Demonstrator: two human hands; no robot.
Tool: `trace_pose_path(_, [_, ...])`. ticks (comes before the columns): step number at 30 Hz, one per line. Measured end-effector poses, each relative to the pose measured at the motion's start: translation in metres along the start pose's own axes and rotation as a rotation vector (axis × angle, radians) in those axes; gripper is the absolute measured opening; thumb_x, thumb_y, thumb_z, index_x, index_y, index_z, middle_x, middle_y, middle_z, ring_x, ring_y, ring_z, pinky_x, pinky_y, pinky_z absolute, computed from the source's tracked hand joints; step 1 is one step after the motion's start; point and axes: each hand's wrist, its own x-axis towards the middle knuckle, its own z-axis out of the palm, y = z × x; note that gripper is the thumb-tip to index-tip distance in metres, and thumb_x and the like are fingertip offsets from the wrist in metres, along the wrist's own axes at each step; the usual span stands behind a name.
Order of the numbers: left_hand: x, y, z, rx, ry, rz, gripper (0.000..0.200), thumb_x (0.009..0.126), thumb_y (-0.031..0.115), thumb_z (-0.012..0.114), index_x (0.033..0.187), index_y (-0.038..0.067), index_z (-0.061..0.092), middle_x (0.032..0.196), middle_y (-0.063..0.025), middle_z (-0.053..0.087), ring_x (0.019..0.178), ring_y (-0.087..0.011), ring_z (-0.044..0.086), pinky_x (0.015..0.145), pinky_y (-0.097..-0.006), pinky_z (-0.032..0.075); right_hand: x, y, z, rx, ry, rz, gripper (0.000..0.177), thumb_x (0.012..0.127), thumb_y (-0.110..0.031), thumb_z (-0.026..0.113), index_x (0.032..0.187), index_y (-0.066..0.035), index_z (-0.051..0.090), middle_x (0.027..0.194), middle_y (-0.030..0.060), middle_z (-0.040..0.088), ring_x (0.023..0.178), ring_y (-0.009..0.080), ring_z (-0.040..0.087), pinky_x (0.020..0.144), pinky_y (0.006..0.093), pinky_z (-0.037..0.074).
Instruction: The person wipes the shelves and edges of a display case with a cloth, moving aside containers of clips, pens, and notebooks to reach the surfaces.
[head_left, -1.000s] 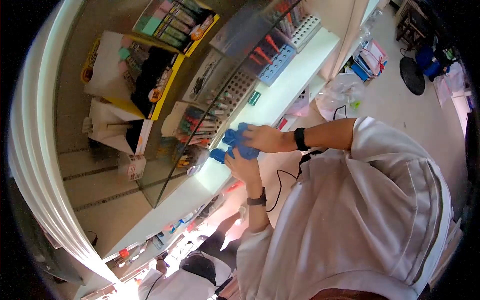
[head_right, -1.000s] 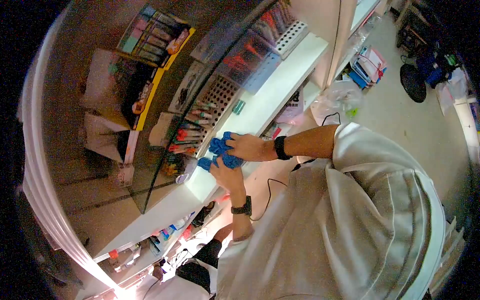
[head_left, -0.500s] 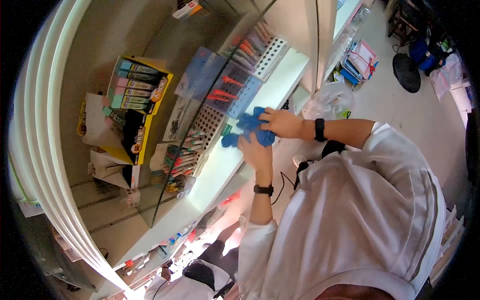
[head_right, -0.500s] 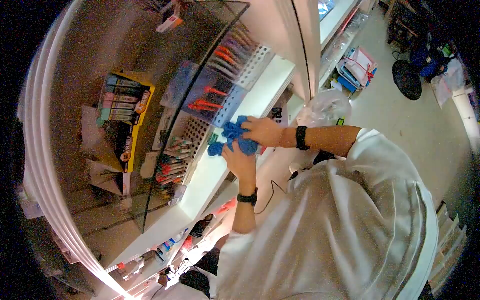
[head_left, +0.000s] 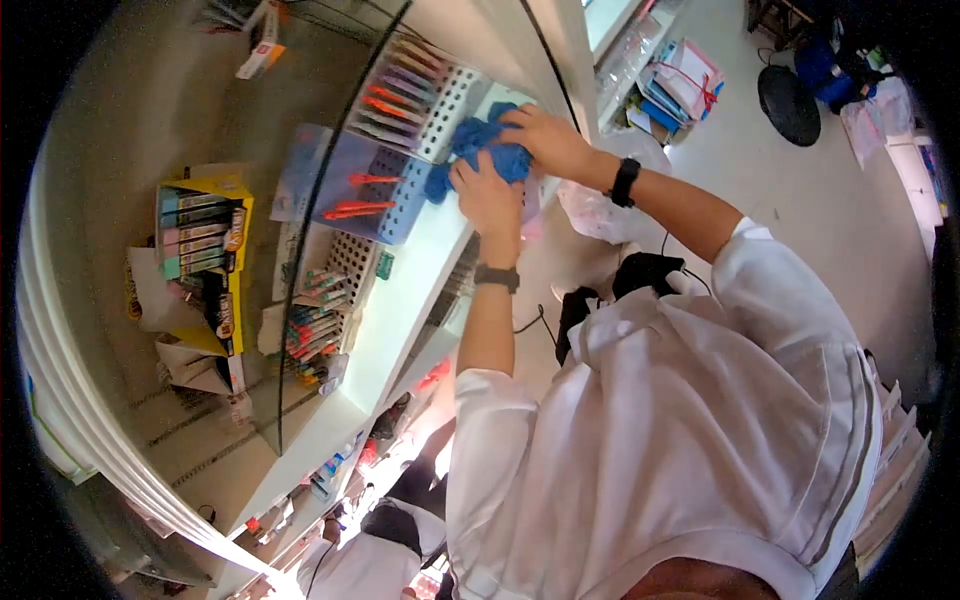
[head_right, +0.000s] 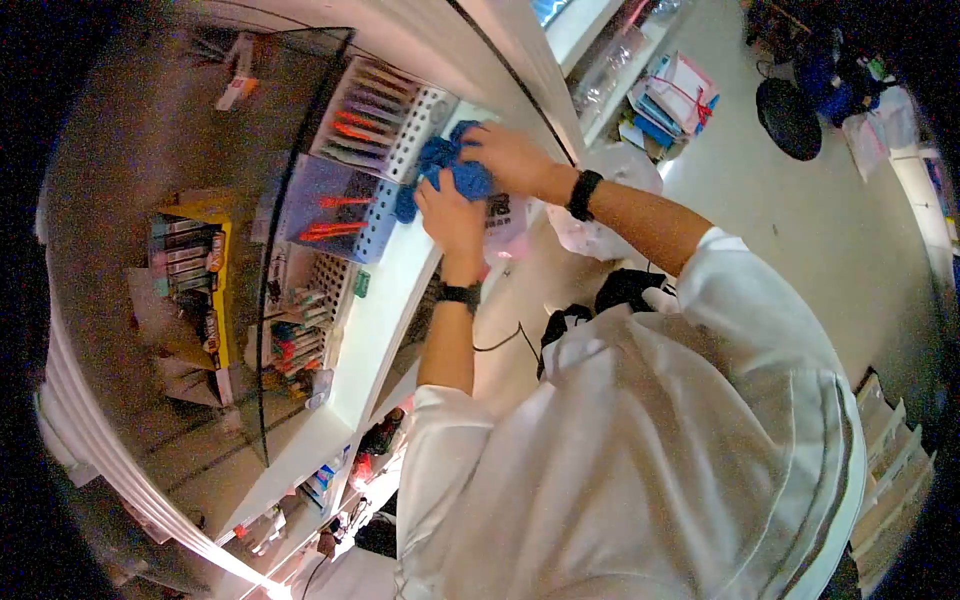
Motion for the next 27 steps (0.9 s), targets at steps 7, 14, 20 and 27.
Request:
trace_pose_path(7, [0.000,0.005,0.002,-0.048,0.050,-0.045,0.058,0.068,0.016,0.079,0.121,0.011,0.056,0.124,-0.0230,0.050,0.119,-0.0432,0.047,0.092,-0.0487,0.050,-0.005,-0.005,0.012,-0.033,0.032,0.063,0.041,0.067,-0.003,0.071,0.106,-0.016,0.066,0.117,0.0039,0.058,0.110,0.0296,0.054,0.086,0.0384,0.052])
trace_pose_path(14, [-0.032,0.013,-0.002,-0.338,0.122,0.116,0.054,0.070,0.011,0.078,0.121,0.009,0.061,0.121,-0.0259,0.055,0.115,-0.0456,0.050,0.096,-0.0500,0.044,-0.057,-0.009,0.007,0.303,0.070,0.251,0.036,0.071,-0.002,0.072,0.105,-0.010,0.068,0.113,0.0105,0.059,0.106,0.0335,0.056,0.088,0.0407,0.050])
trace_pose_path(20, [-0.017,0.031,-0.005,-0.699,-0.002,0.141,0.060,0.070,0.009,0.080,0.127,0.012,0.062,0.130,-0.0284,0.051,0.118,-0.0462,0.053,0.099,-0.0492,0.045,-0.068,-0.012,-0.025,0.486,0.190,0.399,0.036,0.076,-0.004,0.075,0.111,-0.008,0.069,0.114,0.0144,0.061,0.108,0.0335,0.060,0.094,0.0378,0.049])
trace_pose_path(27, [0.083,0.079,-0.066,-0.849,0.658,0.465,0.055,0.073,0.011,0.083,0.123,0.009,0.062,0.133,-0.0275,0.052,0.117,-0.0466,0.054,0.097,-0.0531,0.047,0.022,-0.050,-0.140,0.227,0.663,0.139,0.056,0.073,-0.008,0.081,0.126,-0.016,0.065,0.122,0.0181,0.058,0.111,0.0368,0.059,0.095,0.0400,0.048])
